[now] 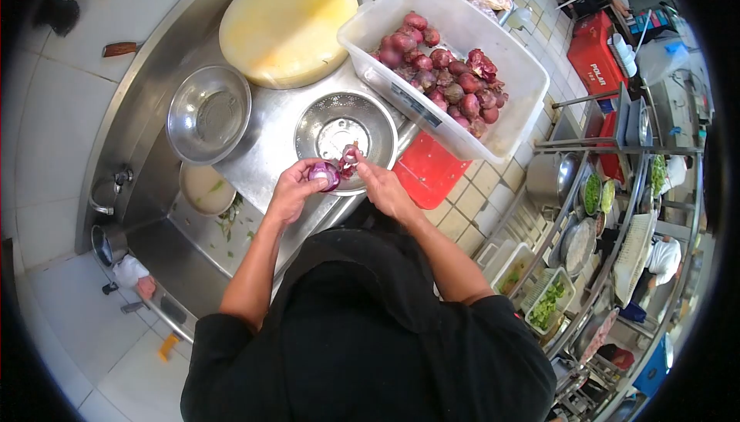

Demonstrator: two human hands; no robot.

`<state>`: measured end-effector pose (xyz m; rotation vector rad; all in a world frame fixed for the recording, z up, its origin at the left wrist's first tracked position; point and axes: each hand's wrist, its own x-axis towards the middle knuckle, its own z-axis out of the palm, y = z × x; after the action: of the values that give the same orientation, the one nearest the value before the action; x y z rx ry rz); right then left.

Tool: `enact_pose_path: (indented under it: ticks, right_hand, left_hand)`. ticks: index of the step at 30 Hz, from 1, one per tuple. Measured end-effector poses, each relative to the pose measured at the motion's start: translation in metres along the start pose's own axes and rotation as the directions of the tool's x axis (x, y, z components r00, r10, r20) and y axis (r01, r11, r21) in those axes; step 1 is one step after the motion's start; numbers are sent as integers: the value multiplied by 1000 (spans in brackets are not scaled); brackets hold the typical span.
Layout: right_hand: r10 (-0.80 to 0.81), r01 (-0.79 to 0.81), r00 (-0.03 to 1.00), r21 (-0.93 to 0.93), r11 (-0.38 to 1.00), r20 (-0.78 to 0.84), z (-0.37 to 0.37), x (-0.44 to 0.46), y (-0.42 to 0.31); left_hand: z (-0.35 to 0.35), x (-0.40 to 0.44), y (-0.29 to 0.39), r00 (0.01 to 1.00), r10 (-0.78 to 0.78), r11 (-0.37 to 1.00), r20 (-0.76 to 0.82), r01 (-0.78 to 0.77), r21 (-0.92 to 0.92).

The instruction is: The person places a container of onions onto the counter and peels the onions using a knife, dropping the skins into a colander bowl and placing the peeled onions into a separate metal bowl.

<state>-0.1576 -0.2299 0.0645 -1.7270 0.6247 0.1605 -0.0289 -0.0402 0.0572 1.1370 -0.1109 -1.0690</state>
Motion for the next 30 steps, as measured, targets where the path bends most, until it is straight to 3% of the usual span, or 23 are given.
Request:
enact_pose_path:
  ticks: [2,5,11,14,17,21,25,30]
  right_hand:
    - [-28,36,995,-76,996,97,-2,-7,-5]
    - [-123,143,985,-178,973,118,-1,-17,-24]
    - [-71,126,980,-307,943,185,-3,-20,-37]
    - [-153,190,976,-265,945,154,1,-19,-30]
    - [-220,219,970,17,975,105,12,-6,-7]
    - [222,-253,959,178,951,176,-6,-3,-15]
    - [323,-334,942,160,929,89,-10,5,-14]
    - [153,-153,988,85,985,4,-8,-2,-27]
  left_hand:
    - [1,1,-3,999,7,1000,-48,-7,0]
    - [6,2,1,994,-36,995,-99,45,85]
    - [10,1,6,988,-50,989,-146,69,128]
    - [10,0,7,992,-46,988,-119,63,143]
    - [5,0,5,990,-76,973,-118,100,209]
    - [7,-3,10,996,39,992,-75,-30,122]
    - [-6,3,-1,987,147,986,-65,-141,86]
    - [-5,4,1,977,192,977,-94,-181,113]
